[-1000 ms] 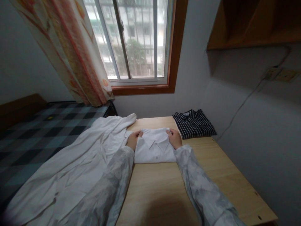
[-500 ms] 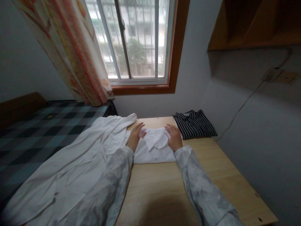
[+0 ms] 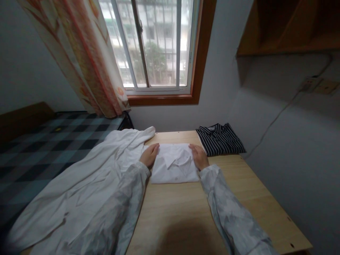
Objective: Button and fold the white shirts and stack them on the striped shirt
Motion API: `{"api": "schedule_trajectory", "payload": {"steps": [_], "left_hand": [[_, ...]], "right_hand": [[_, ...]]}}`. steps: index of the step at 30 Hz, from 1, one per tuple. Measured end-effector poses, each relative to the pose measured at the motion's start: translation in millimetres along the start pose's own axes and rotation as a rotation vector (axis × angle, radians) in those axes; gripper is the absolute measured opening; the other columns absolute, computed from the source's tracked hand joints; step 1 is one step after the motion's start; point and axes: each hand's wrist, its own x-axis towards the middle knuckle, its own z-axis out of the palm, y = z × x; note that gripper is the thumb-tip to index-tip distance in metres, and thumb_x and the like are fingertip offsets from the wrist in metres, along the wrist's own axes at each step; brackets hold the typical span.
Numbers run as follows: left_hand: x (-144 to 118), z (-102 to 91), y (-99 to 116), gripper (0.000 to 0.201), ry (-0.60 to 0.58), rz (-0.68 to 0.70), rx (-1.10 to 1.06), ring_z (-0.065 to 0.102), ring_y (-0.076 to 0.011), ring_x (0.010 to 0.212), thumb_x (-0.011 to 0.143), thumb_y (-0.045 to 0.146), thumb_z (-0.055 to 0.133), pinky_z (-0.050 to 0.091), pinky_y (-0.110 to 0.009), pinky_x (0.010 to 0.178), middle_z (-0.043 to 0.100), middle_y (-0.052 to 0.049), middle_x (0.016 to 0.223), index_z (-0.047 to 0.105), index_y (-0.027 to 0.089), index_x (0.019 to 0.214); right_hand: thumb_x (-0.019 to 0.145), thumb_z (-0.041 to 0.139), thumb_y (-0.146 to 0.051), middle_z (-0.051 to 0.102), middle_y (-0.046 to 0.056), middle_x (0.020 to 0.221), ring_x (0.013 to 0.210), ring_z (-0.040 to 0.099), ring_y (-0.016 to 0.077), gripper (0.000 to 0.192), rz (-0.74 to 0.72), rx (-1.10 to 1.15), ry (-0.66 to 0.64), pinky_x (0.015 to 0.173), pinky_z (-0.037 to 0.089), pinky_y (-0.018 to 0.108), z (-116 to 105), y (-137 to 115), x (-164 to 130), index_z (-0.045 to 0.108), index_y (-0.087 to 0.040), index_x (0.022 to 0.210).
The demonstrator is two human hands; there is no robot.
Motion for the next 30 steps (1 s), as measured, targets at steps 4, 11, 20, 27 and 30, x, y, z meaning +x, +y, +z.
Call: {"api": "schedule_trajectory", "payload": {"steps": [4, 11, 20, 27, 30], "left_hand": [[2, -20.0, 14, 0.057, -0.039, -0.169, -0.103, 0.066, -0.0235, 0.069, 0.091, 0.075, 0.063, 0.049, -0.033, 0.071, 0.072, -0.007, 0.068, 0.072, 0.024, 0.066], [-5, -28.7, 21, 0.050, -0.751, -0.190, -0.353, 0.069, -0.0187, 0.071, 0.060, 0.058, 0.097, 0.050, -0.026, 0.067, 0.075, 0.000, 0.074, 0.078, 0.018, 0.084], [-6, -11.7, 18, 0.055, -0.512, -0.145, -0.878, 0.075, -0.0267, 0.107, 0.073, 0.046, 0.095, 0.058, -0.037, 0.097, 0.079, -0.011, 0.113, 0.070, 0.017, 0.112], [0, 18.7, 7, 0.059, -0.170, -0.209, -0.887, 0.077, -0.0231, 0.090, 0.074, 0.053, 0.091, 0.060, -0.033, 0.081, 0.081, -0.010, 0.106, 0.063, 0.018, 0.112], [2, 22.5, 8, 0.058, -0.068, -0.210, -0.682, 0.078, -0.0235, 0.085, 0.082, 0.063, 0.081, 0.060, -0.033, 0.075, 0.082, -0.009, 0.103, 0.062, 0.020, 0.117]], "right_hand": [[0.103, 0.056, -0.062, 0.074, 0.011, 0.098, 0.094, 0.067, 0.0268, 0.046, 0.023, -0.045, 0.008, 0.093, 0.052, 0.041, -20, -20, -14, 0.078, -0.024, 0.089], [0.071, 0.090, -0.061, 0.064, 0.002, 0.090, 0.079, 0.057, 0.0200, 0.054, 0.194, 0.080, -0.285, 0.074, 0.048, 0.033, -37, -15, -34, 0.072, -0.020, 0.100], [0.074, 0.085, -0.051, 0.070, 0.002, 0.083, 0.074, 0.059, 0.0198, 0.037, 0.264, 0.261, -0.274, 0.070, 0.049, 0.031, -31, -22, -25, 0.071, -0.020, 0.090], [0.079, 0.079, -0.059, 0.075, 0.004, 0.096, 0.078, 0.069, 0.0236, 0.046, 0.330, 0.564, -0.017, 0.066, 0.055, 0.032, -11, -19, 8, 0.057, -0.026, 0.102], [0.076, 0.078, -0.060, 0.076, 0.008, 0.105, 0.092, 0.072, 0.0272, 0.047, 0.301, 0.499, 0.128, 0.076, 0.058, 0.035, 4, -11, 32, 0.057, -0.026, 0.101]]}}
